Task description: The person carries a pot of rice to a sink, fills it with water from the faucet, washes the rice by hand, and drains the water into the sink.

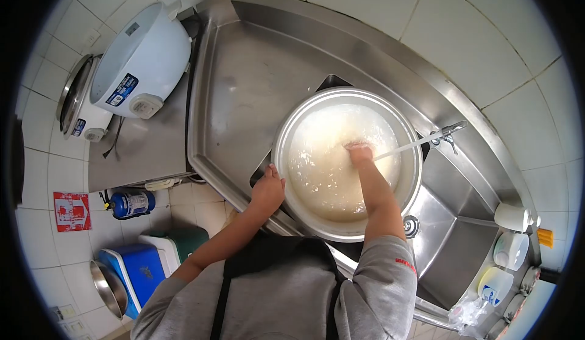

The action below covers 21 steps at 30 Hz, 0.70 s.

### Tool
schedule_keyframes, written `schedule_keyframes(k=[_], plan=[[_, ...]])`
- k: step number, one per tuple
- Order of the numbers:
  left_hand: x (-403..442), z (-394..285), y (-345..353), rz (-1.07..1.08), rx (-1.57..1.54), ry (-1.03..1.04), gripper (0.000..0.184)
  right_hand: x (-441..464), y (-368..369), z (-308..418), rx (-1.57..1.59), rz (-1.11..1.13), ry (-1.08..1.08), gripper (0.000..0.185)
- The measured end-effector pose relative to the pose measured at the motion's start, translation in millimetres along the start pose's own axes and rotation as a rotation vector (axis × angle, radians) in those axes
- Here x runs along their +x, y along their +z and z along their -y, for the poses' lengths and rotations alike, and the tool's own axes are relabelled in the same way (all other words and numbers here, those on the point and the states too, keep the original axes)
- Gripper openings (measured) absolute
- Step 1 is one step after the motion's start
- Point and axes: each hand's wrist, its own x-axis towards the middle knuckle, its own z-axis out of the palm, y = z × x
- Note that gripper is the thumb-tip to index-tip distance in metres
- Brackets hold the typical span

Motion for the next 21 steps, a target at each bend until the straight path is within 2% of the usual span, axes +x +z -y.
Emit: schedule_keyframes(k=[2, 5, 8, 9, 11, 17, 21], plan=[[1, 0, -1, -0.017, 0.024, 0.020, 0.055, 3, -11, -13, 0.096, 0.138, 0.183, 0.034], [-1, 3, 2, -0.029, 0.018, 0.040, 0.055, -9, 0, -38, 0.102, -0.013, 0.262, 0.038], [1, 5, -6, 0.021, -0.008, 0.049, 0.054, -53, -3, -51, 0.377, 0.001, 0.413, 0.045], [1, 3, -15, 0.047, -0.004, 0.053, 0.054, -68, -9, -44, 0.353, -0.057, 0.499, 0.058], [1, 5, -21, 0.066, -0.021, 0.073, 0.054, -87, -4, -40, 0.395, 0.014, 0.555, 0.058], [20, 29, -15, 0.097, -0.173, 0.162, 0.056, -120, 33, -5, 0.662, 0.394, 0.549, 0.060], [28, 32, -25, 0.194, -0.179, 0.197, 0.053, -115, 39, 58, 1.049, 0.523, 0.388, 0.061]])
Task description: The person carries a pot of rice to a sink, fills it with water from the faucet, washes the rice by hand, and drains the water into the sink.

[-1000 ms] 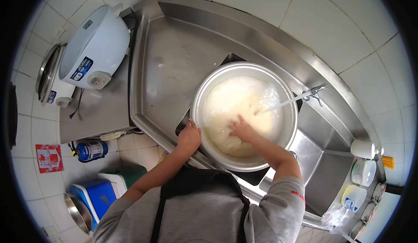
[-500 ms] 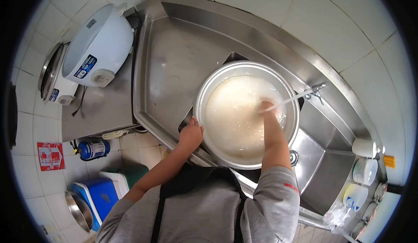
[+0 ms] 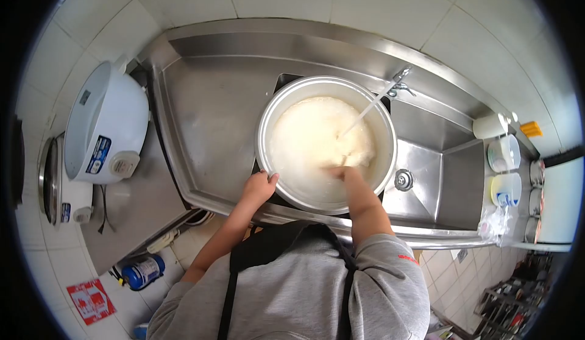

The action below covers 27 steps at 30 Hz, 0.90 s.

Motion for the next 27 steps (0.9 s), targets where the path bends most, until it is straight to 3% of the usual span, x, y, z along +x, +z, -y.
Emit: schedule_keyframes(k=[5, 8, 10, 11, 12, 13, 18, 21, 22, 25, 27], plan=[[3, -6, -19, 0.179, 0.048, 0.006, 0.055, -18, 49, 68, 0.448, 0.119, -0.215, 0.062], [6, 0, -23, 0.237, 0.032, 0.035, 0.052, -21, 66, 94, 0.591, -0.164, -0.123, 0.052], [10, 13, -19, 0.230, 0.012, 0.100, 0.050, -11, 56, 94, 0.805, 0.094, -0.461, 0.047], [11, 21, -19, 0.292, -0.236, 0.071, 0.049, -5, 48, 95, 0.898, 0.227, -0.635, 0.044], [10, 29, -19, 0.352, -0.485, 0.038, 0.048, -4, 39, 98, 0.997, 0.213, -0.674, 0.043], [8, 36, -18, 0.411, -0.733, 0.001, 0.048, -10, 25, 99, 0.953, 0.127, -0.587, 0.045], [17, 60, 6, 0.475, -1.308, -0.242, 0.042, -27, -56, 83, 0.684, -0.310, -0.257, 0.055], [25, 52, 10, 0.462, -1.483, -0.357, 0.037, -37, -93, 68, 0.539, -0.346, -0.113, 0.063], [28, 49, 9, 0.449, -1.537, -0.390, 0.036, -48, -98, 67, 0.495, -0.322, -0.089, 0.074], [37, 41, 12, 0.351, -1.623, -0.469, 0.033, 18, -130, 31, 0.757, -0.282, 0.054, 0.075], [38, 29, 8, 0.268, -1.614, -0.530, 0.033, 32, -138, 25, 1.263, -0.260, 0.010, 0.074]])
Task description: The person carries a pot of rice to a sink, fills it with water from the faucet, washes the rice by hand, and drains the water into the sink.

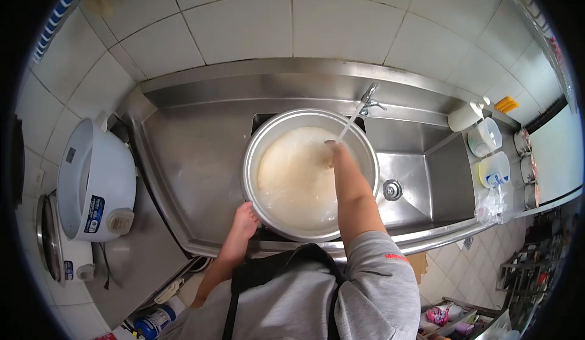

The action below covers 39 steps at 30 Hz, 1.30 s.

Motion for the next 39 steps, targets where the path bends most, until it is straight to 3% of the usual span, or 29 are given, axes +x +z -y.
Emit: schedule_keyframes(k=[4, 7, 10, 13, 16, 19, 21, 23, 25, 28, 31, 34, 37, 39], plan=[[9, 10, -2, 0.007, -0.005, 0.083, 0.031, -22, 6, 11, 0.761, 0.032, -0.007, 0.074], [10, 9, 0, -0.005, -0.014, 0.079, 0.029, -22, -1, 19, 0.866, 0.179, -0.088, 0.064], [10, 8, -2, -0.001, -0.055, 0.086, 0.031, -18, -14, 7, -0.107, 0.400, -0.434, 0.046], [5, 2, 3, -0.016, 0.002, 0.069, 0.027, -49, -25, 13, -0.218, 0.447, -0.295, 0.031], [13, 3, 5, -0.096, -0.017, 0.141, 0.027, -80, -41, 22, -0.360, 0.473, -0.397, 0.025], [13, 1, 8, -0.143, 0.004, 0.122, 0.030, -93, -63, 45, -0.463, 0.349, -0.413, 0.023], [12, -1, 12, -0.161, 0.004, 0.110, 0.031, -99, -85, 58, -0.302, 0.163, -0.594, 0.019], [7, -4, 19, -0.181, -0.003, 0.098, 0.034, -63, -121, 69, 0.164, -0.154, -0.742, 0.013], [2, -5, 29, -0.170, -0.006, 0.093, 0.036, -39, -150, 82, 0.629, -0.419, -0.808, 0.014], [11, -4, 30, -0.226, 0.042, 0.093, 0.040, -32, -177, 115, 0.961, -0.220, -0.763, 0.016], [22, 2, 21, -0.289, 0.112, 0.150, 0.045, -39, -178, 154, 0.852, -0.103, -0.920, 0.020], [14, 3, 25, -0.268, 0.155, 0.184, 0.052, -51, -159, 186, 0.746, -0.139, -0.837, 0.026], [7, -1, 31, -0.204, 0.153, 0.245, 0.059, -75, -150, 182, 0.607, 0.021, -0.852, 0.048], [1, -1, 28, -0.211, 0.161, 0.264, 0.063, -77, -153, 154, 0.574, 0.136, -0.842, 0.049]])
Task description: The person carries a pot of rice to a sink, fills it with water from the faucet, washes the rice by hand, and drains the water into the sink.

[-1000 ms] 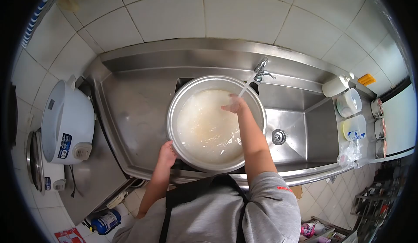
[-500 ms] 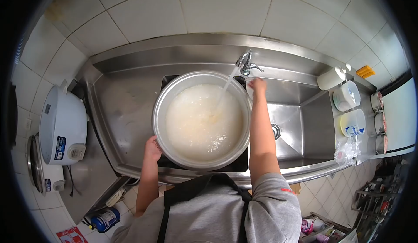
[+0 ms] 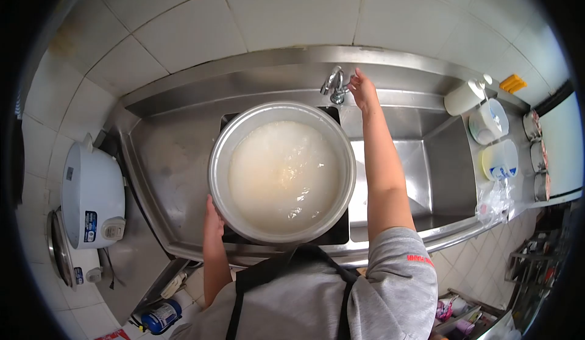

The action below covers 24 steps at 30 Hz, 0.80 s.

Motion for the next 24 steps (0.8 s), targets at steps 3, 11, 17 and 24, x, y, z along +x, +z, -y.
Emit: schedule_keyframes(k=[3, 11, 17, 24], plan=[[-3, -8, 4, -0.049, 0.037, 0.018, 0.066, -33, -47, -29, -0.187, 0.085, 0.121, 0.054], [-35, -34, 14, -0.134, 0.039, 0.232, 0.064, -137, -56, -102, -1.203, -0.096, -0.256, 0.037], [-83, -54, 45, -0.153, 0.076, 0.384, 0.048, -125, -82, -113, -0.598, -0.217, -0.141, 0.021], [-114, -68, 69, -0.112, 0.035, 0.499, 0.031, -124, -96, -112, 0.088, -0.245, 0.103, 0.013]])
